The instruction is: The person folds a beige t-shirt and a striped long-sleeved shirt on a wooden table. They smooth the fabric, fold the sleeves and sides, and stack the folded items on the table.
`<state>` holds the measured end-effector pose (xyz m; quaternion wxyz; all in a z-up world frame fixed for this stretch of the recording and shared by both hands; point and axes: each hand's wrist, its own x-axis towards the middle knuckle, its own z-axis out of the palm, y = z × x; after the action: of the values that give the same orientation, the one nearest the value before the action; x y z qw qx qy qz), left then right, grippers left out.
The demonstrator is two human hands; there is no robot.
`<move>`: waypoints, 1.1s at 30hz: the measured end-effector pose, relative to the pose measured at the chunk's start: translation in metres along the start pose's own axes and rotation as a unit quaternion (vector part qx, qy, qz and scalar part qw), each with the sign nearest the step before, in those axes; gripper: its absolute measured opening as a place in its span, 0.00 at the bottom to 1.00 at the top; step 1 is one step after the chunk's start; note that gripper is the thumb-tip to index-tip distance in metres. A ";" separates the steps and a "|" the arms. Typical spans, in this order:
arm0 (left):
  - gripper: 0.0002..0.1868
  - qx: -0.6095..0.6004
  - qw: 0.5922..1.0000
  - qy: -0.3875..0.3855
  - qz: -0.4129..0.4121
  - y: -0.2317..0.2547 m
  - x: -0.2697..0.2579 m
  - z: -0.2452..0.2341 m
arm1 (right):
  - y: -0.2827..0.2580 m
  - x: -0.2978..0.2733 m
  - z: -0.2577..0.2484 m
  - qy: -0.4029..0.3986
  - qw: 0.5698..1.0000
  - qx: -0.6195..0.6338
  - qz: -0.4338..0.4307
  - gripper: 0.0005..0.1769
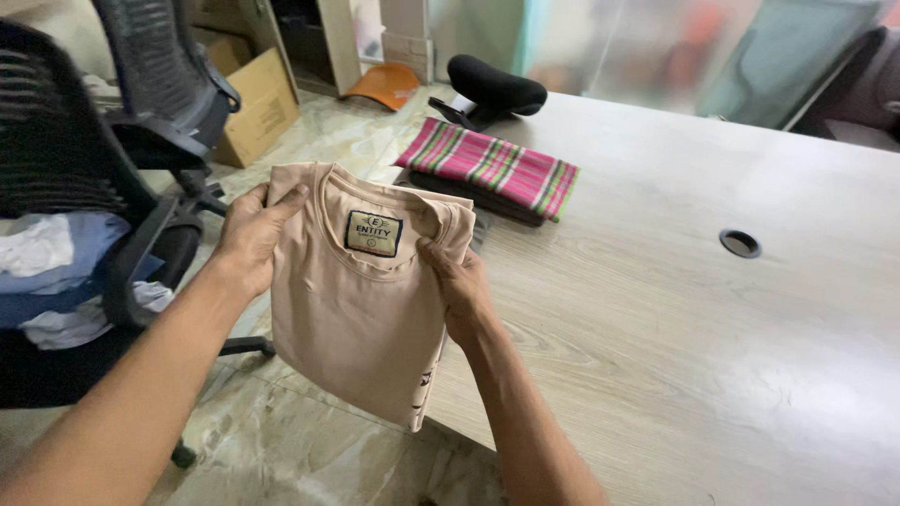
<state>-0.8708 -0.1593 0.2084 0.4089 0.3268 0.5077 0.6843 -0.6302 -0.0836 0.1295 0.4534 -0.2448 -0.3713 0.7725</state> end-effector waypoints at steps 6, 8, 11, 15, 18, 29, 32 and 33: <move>0.17 0.070 0.996 -0.005 -0.050 -0.031 0.060 0.009 | -0.001 0.023 -0.019 0.090 0.995 0.028 0.043 0.16; 0.19 0.095 0.994 -0.019 -0.056 -0.032 0.079 0.009 | -0.004 0.031 -0.023 0.113 0.991 0.029 0.057 0.18; 0.22 0.094 0.992 -0.054 -0.071 -0.034 0.111 0.004 | -0.006 0.052 -0.028 0.140 0.988 0.024 0.064 0.19; 0.24 -0.012 0.982 -0.125 -0.140 -0.051 0.167 0.004 | -0.005 0.099 -0.040 0.179 0.982 0.025 0.046 0.21; 0.24 0.067 0.971 -0.107 -0.206 -0.084 0.197 0.003 | 0.015 0.120 -0.060 0.265 0.959 -0.091 0.047 0.25; 0.23 0.242 0.905 -0.168 -0.307 -0.142 0.138 -0.079 | 0.091 0.034 -0.049 0.387 0.874 -0.273 0.111 0.31; 0.24 0.208 0.913 -0.193 -0.294 -0.137 0.150 -0.064 | 0.078 0.051 -0.039 0.369 0.877 -0.291 0.101 0.30; 0.23 0.200 0.913 -0.194 -0.299 -0.136 0.154 -0.059 | 0.073 0.058 -0.037 0.378 0.866 -0.303 0.123 0.30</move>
<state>-0.9605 -0.0267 0.0665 0.6107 0.3610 0.6185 0.3379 -0.6687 -0.0424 0.0462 0.3635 -0.6873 -0.3539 0.5198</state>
